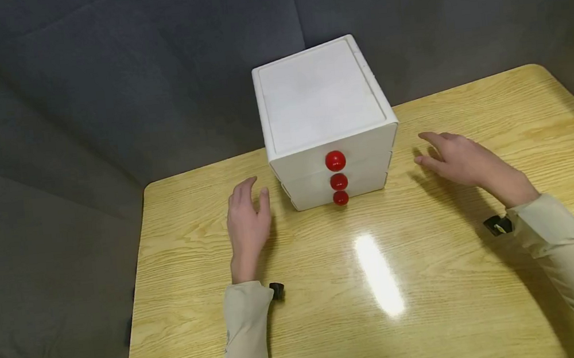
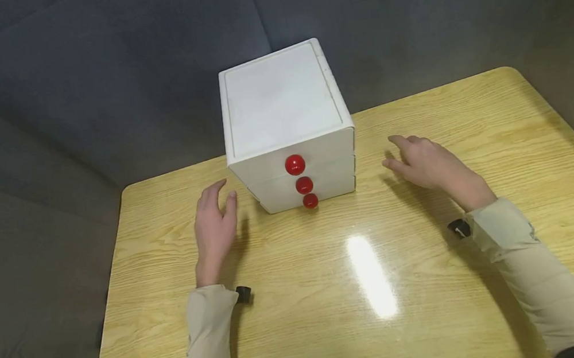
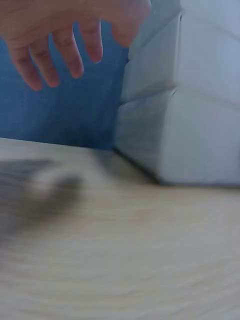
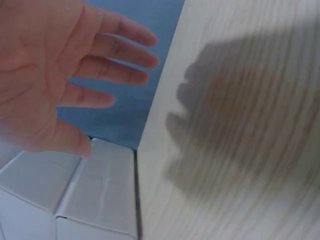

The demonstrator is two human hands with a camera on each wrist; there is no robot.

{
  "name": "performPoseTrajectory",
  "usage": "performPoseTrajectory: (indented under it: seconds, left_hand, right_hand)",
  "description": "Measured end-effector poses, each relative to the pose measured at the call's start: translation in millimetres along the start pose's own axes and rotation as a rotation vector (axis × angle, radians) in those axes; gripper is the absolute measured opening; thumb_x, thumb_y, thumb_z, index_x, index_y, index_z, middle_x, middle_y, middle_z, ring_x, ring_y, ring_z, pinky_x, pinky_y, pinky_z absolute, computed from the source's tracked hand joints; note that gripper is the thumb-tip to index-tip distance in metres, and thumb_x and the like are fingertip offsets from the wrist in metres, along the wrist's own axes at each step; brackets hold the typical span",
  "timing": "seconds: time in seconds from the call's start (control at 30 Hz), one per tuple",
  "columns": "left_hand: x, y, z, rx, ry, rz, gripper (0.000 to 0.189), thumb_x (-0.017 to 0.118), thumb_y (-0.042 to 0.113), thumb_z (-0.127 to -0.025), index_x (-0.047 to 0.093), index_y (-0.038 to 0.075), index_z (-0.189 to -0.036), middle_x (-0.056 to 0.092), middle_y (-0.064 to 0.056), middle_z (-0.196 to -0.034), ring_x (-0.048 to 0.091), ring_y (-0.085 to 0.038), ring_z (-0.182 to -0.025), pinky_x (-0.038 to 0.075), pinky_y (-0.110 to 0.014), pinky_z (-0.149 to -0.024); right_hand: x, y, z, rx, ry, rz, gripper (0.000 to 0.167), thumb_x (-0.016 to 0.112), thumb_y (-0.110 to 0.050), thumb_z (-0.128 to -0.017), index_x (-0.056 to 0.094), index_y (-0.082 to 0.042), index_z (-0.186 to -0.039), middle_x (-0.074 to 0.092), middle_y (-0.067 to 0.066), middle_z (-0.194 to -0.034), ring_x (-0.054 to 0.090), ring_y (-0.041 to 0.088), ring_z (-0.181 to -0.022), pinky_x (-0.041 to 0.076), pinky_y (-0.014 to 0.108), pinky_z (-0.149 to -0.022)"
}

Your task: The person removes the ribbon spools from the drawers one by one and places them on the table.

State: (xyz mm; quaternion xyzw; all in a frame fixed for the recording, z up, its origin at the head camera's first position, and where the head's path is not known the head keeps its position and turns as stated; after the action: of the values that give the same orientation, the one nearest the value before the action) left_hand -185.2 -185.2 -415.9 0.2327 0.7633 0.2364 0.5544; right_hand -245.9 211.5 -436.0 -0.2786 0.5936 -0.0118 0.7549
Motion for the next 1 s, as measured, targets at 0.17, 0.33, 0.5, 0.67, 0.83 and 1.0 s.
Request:
performPoseTrajectory:
  seconds: [0.17,0.33,0.5,0.67,0.83,1.0]
  left_hand:
    - [-8.5,8.8,-4.9,-0.033,0.065,0.3,0.036,0.052,0.022,-0.108,0.062,0.002,-0.135,0.063,-0.016,-0.134,0.056,-0.033,-0.128,0.049,-0.049,-0.1]
    - [-14.6,22.3,-11.8,-0.032,0.098,0.464,0.035,0.052,0.021,-0.108,0.062,0.001,-0.135,0.063,-0.014,-0.135,0.057,-0.027,-0.127,0.048,-0.049,-0.101]
    - [-16.4,37.6,-18.7,-0.022,0.099,0.627,0.037,0.049,0.019,-0.109,0.058,0.0,-0.139,0.06,-0.013,-0.142,0.053,-0.023,-0.133,0.043,-0.042,-0.109]
    - [-17.5,53.0,-23.6,0.008,0.069,0.733,0.041,0.047,0.017,-0.109,0.051,-0.002,-0.145,0.052,-0.017,-0.15,0.048,-0.021,-0.14,0.037,-0.034,-0.115]
    - [-18.1,68.1,-22.9,0.041,0.031,0.747,0.047,0.047,0.022,-0.11,0.046,0.004,-0.153,0.044,-0.006,-0.159,0.042,-0.016,-0.145,0.034,-0.032,-0.117]
    - [-19.1,80.8,-25.0,0.114,0.014,0.722,0.047,0.046,0.026,-0.11,0.048,0.009,-0.154,0.041,0.0,-0.162,0.035,-0.009,-0.149,0.031,-0.034,-0.119]
  right_hand:
    - [-9,-16,2.6,-0.07,0.051,-0.026,0.049,0.055,-0.029,-0.107,0.055,0.012,-0.134,0.065,0.037,-0.119,0.065,0.051,-0.107,0.05,0.064,-0.091]
    - [-18,-38,6.6,-0.12,0.067,-0.09,0.042,0.057,-0.027,-0.107,0.062,0.008,-0.128,0.071,0.028,-0.114,0.068,0.046,-0.108,0.051,0.061,-0.091]
    - [-26,-59,13.1,-0.127,0.06,-0.124,0.037,0.058,-0.028,-0.106,0.067,0.003,-0.124,0.073,0.02,-0.113,0.068,0.039,-0.11,0.051,0.057,-0.094]
    - [-33,-77,19.7,-0.19,0.102,-0.096,0.022,0.062,-0.024,-0.104,0.073,-0.004,-0.106,0.073,0.005,-0.092,0.066,0.021,-0.082,0.053,0.044,-0.078]
    - [-41,-95,28.3,-0.274,0.148,-0.047,0.022,0.063,-0.022,-0.103,0.063,-0.014,-0.083,0.046,-0.006,-0.066,0.042,0.009,-0.059,0.038,0.03,-0.059]
    - [-49,-113,37.3,-0.339,0.183,-0.046,0.028,0.066,-0.022,-0.102,0.058,-0.018,-0.076,0.038,-0.01,-0.062,0.037,0.005,-0.056,0.034,0.027,-0.055]
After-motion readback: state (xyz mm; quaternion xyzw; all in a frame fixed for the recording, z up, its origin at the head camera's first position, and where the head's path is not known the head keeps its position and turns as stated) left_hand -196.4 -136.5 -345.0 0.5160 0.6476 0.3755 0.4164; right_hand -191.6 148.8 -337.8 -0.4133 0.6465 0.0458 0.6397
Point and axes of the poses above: each hand's wrist, its own z-axis away from the middle knuckle, its own x-axis out of the palm, y = z × x, the point moved 8 cm from there along -z, towards the middle knuckle
